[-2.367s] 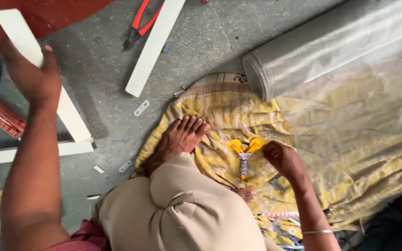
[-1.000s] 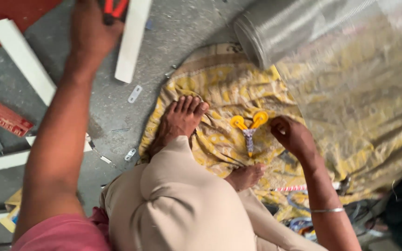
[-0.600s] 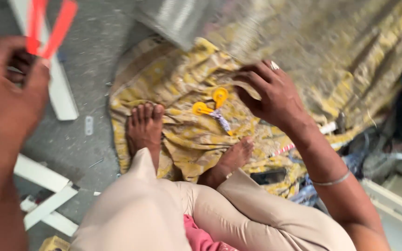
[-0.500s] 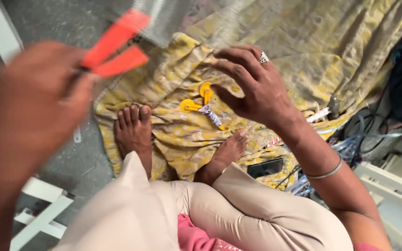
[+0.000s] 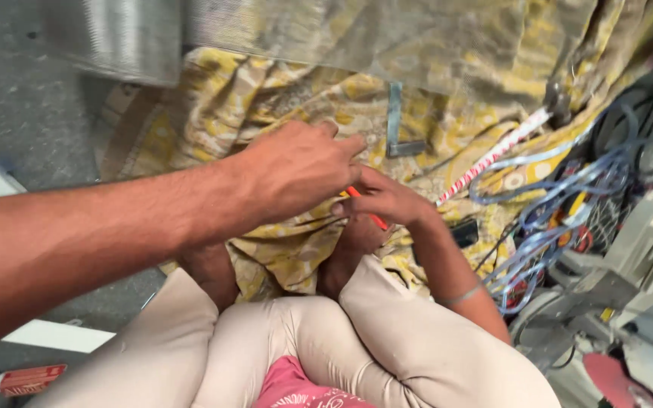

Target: The person sits on the floor and uses pliers to cut a piece of metal mesh laid over a patterned cloth. They adjust the mesh and cut along its edge, then lift the cut section to inspect it.

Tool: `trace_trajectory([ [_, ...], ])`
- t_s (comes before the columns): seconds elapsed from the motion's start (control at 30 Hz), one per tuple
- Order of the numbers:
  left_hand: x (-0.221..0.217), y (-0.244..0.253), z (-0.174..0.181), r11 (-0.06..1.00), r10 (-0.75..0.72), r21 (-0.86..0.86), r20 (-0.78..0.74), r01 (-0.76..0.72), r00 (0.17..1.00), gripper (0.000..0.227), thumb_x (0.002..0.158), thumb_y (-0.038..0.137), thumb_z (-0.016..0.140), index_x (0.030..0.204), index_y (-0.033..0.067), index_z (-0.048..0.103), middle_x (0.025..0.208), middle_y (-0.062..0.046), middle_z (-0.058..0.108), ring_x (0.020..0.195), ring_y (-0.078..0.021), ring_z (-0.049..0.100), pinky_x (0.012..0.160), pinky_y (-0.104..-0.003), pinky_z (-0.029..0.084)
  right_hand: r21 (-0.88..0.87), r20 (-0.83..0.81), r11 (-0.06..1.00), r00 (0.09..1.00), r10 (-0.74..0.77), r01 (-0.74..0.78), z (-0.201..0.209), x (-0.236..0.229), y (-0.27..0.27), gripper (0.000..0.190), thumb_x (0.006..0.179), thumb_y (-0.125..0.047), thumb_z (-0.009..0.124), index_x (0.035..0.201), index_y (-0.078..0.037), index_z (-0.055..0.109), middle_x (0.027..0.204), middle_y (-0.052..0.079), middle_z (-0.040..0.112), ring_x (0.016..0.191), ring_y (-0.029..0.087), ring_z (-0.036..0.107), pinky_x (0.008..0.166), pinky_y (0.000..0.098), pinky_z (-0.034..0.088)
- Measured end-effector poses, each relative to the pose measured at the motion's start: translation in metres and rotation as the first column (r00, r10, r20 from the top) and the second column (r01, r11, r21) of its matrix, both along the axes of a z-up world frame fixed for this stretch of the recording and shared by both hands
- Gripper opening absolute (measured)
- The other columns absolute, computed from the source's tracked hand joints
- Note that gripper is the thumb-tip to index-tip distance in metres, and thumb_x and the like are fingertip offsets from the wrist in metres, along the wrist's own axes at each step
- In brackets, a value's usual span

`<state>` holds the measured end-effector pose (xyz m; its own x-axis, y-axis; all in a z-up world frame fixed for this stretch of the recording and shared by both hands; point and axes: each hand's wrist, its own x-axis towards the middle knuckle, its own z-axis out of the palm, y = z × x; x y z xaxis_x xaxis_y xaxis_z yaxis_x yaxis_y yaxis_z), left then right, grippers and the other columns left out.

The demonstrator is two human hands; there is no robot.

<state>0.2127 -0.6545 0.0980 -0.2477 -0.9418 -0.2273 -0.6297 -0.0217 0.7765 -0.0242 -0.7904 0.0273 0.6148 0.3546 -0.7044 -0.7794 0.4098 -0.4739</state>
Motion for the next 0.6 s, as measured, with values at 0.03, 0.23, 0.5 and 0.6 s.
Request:
trace_trajectory([
  [0.03,-0.003,-0.008,-0.006,1.000,-0.011,-0.011,-0.008,0.010,1.000,0.018,0.077,0.012,0.072,0.095,0.0090,0.076,0.117,-0.014,0.063,0.097,-0.0380,0.066,0.072,-0.049,0.057,0.037,-0.130,0.998,0.990,-0.050,0.055,-0.010,-0.011,0.007,0.057,0.091,-0.013,0.063,0.145,0.002,0.050,0.141,0.014,0.058,0.128,0.028,0.059,0.109,0.0441,0.050],
  [0.23,0.004,-0.027,-0.052,0.891,0.088,-0.454,0.179,0.003,0.980,0.052,0.059,0.026,0.074,0.110,0.0153,0.072,0.124,-0.009,0.061,0.114,-0.0331,0.067,0.099,-0.051,0.055,-0.257,-0.068,0.959,0.988,-0.138,0.116,-0.026,-0.015,0.025,0.053,0.093,-0.008,0.048,0.145,-0.002,0.048,0.135,0.010,0.063,0.126,0.020,0.062,0.107,0.0348,0.048],
  [0.5,0.034,0.007,-0.084,0.392,0.916,0.418,-0.098,-0.820,0.388,0.021,0.102,0.024,0.071,0.112,0.0061,0.071,0.101,-0.008,0.076,0.089,-0.0221,0.074,0.083,-0.039,0.061,-0.327,-0.044,0.925,0.975,-0.219,0.194,-0.018,0.018,0.016,0.043,0.106,-0.013,0.043,0.147,-0.001,0.043,0.132,0.013,0.068,0.117,0.016,0.068,0.102,0.0327,0.053],
  [0.6,-0.008,0.013,-0.126,0.218,0.886,0.906,-0.340,-0.364,-0.315,0.033,0.097,0.027,0.068,0.116,-0.0001,0.067,0.103,-0.011,0.075,0.087,-0.0164,0.077,0.072,-0.029,0.066,-0.490,-0.030,0.866,0.991,-0.131,0.100,-0.022,0.026,0.014,0.043,0.103,-0.011,0.051,0.144,0.000,0.046,0.127,0.013,0.071,0.108,0.015,0.068,0.094,0.0323,0.055],
])
